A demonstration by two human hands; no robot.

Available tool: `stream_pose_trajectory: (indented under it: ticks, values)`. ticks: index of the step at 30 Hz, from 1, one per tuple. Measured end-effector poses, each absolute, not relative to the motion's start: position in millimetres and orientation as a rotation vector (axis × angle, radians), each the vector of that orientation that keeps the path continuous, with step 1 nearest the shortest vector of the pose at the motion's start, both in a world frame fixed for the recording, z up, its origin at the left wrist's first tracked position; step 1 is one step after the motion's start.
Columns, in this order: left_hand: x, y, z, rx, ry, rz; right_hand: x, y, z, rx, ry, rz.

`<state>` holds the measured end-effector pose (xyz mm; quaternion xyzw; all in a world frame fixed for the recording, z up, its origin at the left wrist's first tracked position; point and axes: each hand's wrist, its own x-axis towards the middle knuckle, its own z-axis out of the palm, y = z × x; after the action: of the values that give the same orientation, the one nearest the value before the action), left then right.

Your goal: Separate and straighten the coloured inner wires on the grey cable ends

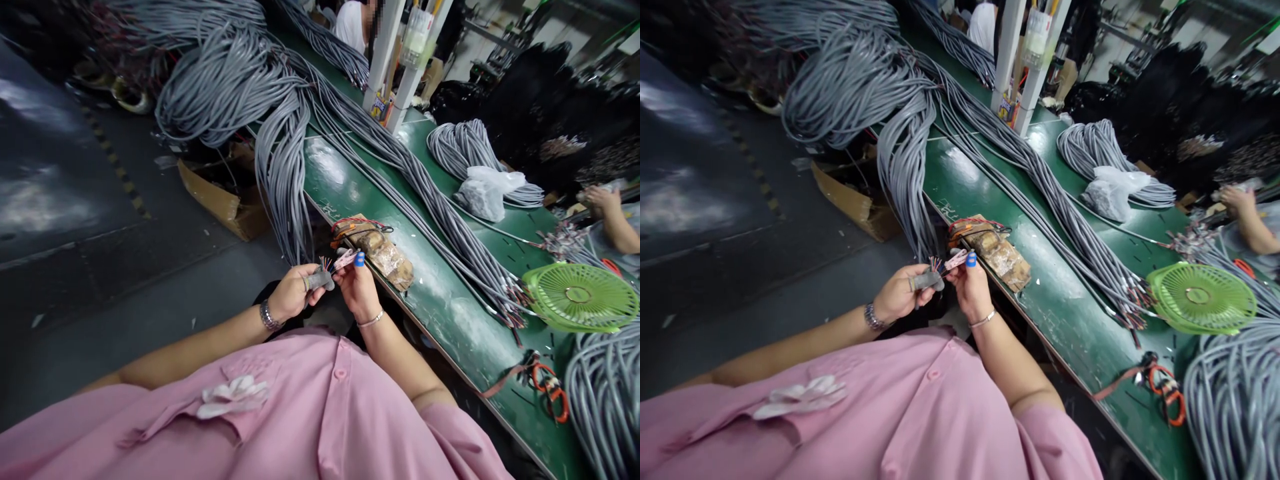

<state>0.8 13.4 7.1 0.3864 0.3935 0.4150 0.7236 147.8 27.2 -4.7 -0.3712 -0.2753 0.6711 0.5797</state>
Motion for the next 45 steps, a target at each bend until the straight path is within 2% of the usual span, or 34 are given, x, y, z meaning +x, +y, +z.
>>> stream_pose_trajectory:
  ticks: [8, 18, 24, 30, 36, 45]
  values:
    - [3.6, 14.9, -4.4, 0.913, 0.881, 0.903, 146.1, 31.0, -5.4, -0.832, -0.504, 1.575]
    - [-0.8, 2.8, 0.9, 0.961, 0.933, 0.966, 153.5, 27.8, -3.7, -0.801, -0.473, 1.752]
    - [0.0, -2.9, 4.9, 0.952, 1.007, 1.020, 152.1, 23.2, -2.6, -0.863, -0.585, 1.602]
    - [1.5, 3.0, 8.5, 0.921, 0.988, 1.021, 154.4, 22.0, -13.6, -1.033, -0.787, 1.291]
    - [5.9, 5.7, 5.3, 0.918, 0.956, 1.020, 153.9, 29.5, -9.4, -0.836, -0.606, 1.630]
    - [7.2, 8.3, 2.1, 0.917, 0.956, 1.020, 149.7, 33.4, -10.2, -0.856, -0.495, 1.586]
